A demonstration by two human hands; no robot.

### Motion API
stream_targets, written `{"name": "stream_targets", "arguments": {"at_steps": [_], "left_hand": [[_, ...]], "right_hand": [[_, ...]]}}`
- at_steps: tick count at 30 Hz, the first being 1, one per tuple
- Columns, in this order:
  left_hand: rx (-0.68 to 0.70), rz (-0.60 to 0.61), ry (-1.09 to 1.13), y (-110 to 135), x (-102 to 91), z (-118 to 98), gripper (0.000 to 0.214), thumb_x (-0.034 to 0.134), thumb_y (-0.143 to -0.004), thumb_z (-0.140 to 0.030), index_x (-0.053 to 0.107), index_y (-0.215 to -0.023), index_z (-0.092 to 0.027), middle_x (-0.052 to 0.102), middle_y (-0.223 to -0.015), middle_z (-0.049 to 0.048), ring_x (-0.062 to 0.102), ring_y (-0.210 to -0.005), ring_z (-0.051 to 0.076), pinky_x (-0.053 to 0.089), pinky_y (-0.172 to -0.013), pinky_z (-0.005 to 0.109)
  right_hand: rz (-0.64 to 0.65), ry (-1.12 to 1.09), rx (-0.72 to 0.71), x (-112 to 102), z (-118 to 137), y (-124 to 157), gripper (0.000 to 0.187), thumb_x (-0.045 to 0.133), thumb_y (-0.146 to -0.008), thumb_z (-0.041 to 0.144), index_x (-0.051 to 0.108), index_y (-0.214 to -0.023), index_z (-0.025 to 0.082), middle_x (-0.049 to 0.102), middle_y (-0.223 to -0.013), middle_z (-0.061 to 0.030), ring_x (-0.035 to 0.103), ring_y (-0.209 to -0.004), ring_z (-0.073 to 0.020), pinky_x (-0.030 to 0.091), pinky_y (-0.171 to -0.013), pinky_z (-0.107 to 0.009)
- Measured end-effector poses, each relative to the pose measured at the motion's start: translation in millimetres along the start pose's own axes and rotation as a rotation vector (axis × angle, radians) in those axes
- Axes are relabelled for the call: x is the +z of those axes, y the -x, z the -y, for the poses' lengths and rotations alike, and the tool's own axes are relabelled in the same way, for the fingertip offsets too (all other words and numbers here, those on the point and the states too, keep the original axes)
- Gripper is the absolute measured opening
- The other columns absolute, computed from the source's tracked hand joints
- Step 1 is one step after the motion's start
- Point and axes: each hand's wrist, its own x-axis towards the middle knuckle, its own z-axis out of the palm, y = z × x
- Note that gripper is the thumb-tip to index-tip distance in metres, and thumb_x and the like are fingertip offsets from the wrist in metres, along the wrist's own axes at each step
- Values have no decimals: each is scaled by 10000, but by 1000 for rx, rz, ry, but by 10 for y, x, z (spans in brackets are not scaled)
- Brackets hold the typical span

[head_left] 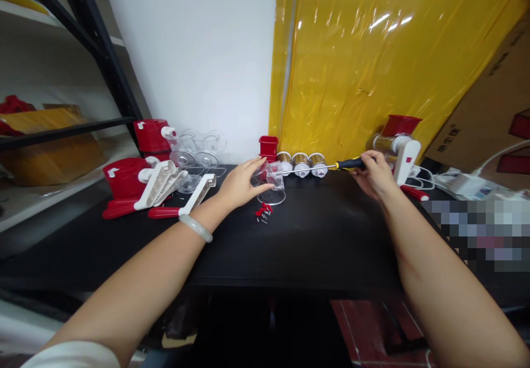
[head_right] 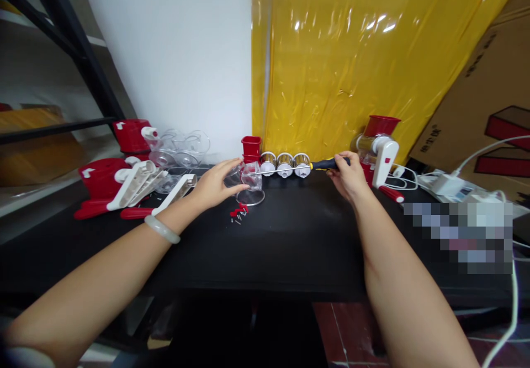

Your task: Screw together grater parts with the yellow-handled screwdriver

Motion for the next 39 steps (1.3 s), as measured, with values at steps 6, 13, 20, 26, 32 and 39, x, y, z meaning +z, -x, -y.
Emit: {"name": "stream_targets", "arguments": {"at_steps": [6, 13, 20, 26, 32, 39], "left_hand": [[-21, -6, 15, 4, 8, -4, 699, 682, -811, -552, 500, -1399, -222, 542, -1444, 117, 516, -1329, 263, 411, -1118, 447], [-17, -5, 33, 0, -5, -17, 680, 690, -809, -538, 504, -1393, -243, 553, -1432, 102, 525, -1320, 256, 419, -1115, 436], [-17, 1, 43, -1, 4, 2, 686, 688, -808, -543, 505, -1392, -232, 555, -1429, 104, 530, -1313, 256, 415, -1119, 433], [-25, 6, 48, -6, -14, -14, 686, 698, -806, -526, 505, -1391, -224, 561, -1423, 106, 533, -1308, 253, 415, -1118, 432], [-22, 10, 49, -6, -19, -21, 689, 689, -810, -541, 501, -1396, -231, 554, -1431, 100, 529, -1312, 258, 415, -1116, 438], [-25, 11, 32, -3, -14, 5, 695, 678, -811, -565, 501, -1395, -232, 555, -1429, 100, 534, -1304, 259, 421, -1118, 427]], "right_hand": [[33, -14, 51, -13, 26, 5, 360, 719, -679, 482, 464, -784, 252, 518, -629, 60, 464, -437, -92, 432, -440, -252], [-75, 184, -8, -22, -54, 0, 375, 701, -725, 544, 474, -698, 246, 357, -442, 80, 321, -345, -86, 360, -378, -257], [38, -77, 11, 11, 66, 75, 266, 674, -653, 371, 512, -837, 269, 502, -626, 59, 497, -475, -107, 442, -447, -248], [-19, 74, 28, -3, -5, 46, 536, 537, -750, 769, 541, -718, 234, 430, -428, 46, 402, -327, -108, 393, -370, -275], [-79, -3, 49, 48, -25, 36, 338, 799, -662, 424, 525, -757, 249, 408, -439, 108, 364, -341, -71, 423, -394, -223], [82, -271, 103, -1, 46, 66, 288, 741, -641, 413, 576, -805, 244, 637, -726, 28, 629, -623, -149, 550, -518, -286]]}}
